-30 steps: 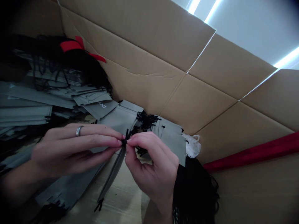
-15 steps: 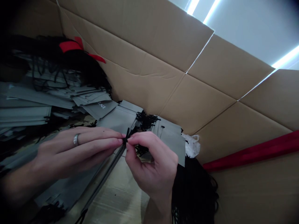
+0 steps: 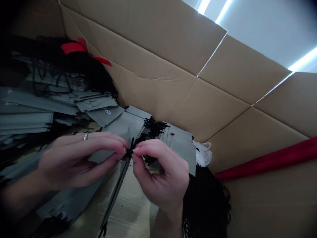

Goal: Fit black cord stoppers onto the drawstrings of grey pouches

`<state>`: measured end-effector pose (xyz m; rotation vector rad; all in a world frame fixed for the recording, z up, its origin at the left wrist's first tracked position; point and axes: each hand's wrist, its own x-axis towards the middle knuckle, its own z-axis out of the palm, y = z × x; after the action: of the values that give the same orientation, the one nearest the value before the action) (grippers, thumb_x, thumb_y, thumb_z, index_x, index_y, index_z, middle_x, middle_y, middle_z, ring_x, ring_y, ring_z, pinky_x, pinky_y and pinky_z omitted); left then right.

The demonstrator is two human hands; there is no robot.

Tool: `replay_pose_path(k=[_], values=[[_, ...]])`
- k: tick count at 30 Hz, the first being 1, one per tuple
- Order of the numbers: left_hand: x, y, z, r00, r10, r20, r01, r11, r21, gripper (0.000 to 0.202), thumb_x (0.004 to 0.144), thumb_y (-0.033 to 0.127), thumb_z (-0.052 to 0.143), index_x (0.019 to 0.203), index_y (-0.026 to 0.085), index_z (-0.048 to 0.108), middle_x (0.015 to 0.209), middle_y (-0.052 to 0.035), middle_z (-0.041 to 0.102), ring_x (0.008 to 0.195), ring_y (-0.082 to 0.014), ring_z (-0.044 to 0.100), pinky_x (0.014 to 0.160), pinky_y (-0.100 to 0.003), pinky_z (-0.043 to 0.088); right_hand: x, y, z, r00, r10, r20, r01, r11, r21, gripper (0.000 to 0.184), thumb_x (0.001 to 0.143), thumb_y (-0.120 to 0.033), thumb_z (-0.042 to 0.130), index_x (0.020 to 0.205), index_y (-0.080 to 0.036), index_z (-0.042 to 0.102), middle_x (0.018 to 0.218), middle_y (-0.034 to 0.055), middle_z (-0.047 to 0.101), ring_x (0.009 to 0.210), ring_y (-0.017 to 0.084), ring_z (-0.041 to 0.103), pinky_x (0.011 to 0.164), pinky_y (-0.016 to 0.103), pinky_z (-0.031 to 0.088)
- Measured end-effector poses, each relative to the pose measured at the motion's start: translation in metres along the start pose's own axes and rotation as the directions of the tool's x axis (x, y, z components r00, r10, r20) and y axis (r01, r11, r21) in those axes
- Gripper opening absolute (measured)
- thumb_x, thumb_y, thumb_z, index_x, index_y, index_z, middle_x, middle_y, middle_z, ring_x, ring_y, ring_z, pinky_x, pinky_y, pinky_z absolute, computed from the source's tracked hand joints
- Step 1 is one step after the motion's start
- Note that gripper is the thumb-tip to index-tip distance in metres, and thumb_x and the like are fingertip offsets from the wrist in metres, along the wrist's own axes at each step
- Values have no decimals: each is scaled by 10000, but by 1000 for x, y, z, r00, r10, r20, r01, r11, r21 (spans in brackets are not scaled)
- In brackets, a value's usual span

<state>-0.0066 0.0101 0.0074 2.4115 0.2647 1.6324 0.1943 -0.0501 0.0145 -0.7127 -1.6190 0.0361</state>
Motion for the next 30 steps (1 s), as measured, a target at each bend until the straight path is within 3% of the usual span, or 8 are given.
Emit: replay_pose_path(k=[12, 18, 22, 26, 30], values=[[3, 4, 1, 996, -74, -40, 62, 969, -240, 156, 955, 29, 729, 995, 180, 725, 894, -15, 800, 823, -118, 796, 746, -185, 651, 2, 3, 2, 997, 71, 44, -79, 965, 251, 300, 873, 54, 793, 1053, -185, 822, 914, 26, 792, 863, 174, 768, 732, 293, 656], [2, -1, 3, 995, -81, -57, 63, 963, -263, 186, 924, 15, 737, 1020, 174, 738, 907, -15, 791, 837, -129, 791, 719, -207, 643, 2, 4, 4, 998, 46, 31, -51, 979, 198, 275, 895, 36, 793, 1052, -189, 809, 903, 28, 788, 872, 179, 779, 756, 295, 663], [1, -1, 4, 994, -29, -108, 12, 987, -159, 225, 908, 8, 762, 1059, 174, 744, 958, -24, 820, 873, -125, 818, 782, -190, 670, 2, 3, 6, 1000, 7, -16, -5, 991, 132, 283, 889, 47, 784, 1044, -188, 811, 919, 29, 796, 868, 183, 784, 772, 312, 672], [-2, 5, 5, 986, 23, -164, -15, 999, 52, 212, 910, 77, 847, 1086, 165, 768, 995, -33, 858, 892, -121, 843, 840, -161, 684, 2, -3, 8, 998, -38, -59, 38, 999, 11, 314, 872, 73, 786, 1049, -184, 821, 906, 17, 806, 873, 181, 797, 801, 318, 690], [-3, 14, 2, 993, 33, -109, -3, 964, 266, 166, 962, 117, 840, 1100, 155, 758, 1043, -32, 876, 922, -118, 848, 912, -171, 688, 0, -10, 10, 994, -85, -65, 75, 988, -132, 344, 870, 97, 784, 1081, -172, 824, 942, 26, 827, 930, 190, 815, 857, 335, 712]])
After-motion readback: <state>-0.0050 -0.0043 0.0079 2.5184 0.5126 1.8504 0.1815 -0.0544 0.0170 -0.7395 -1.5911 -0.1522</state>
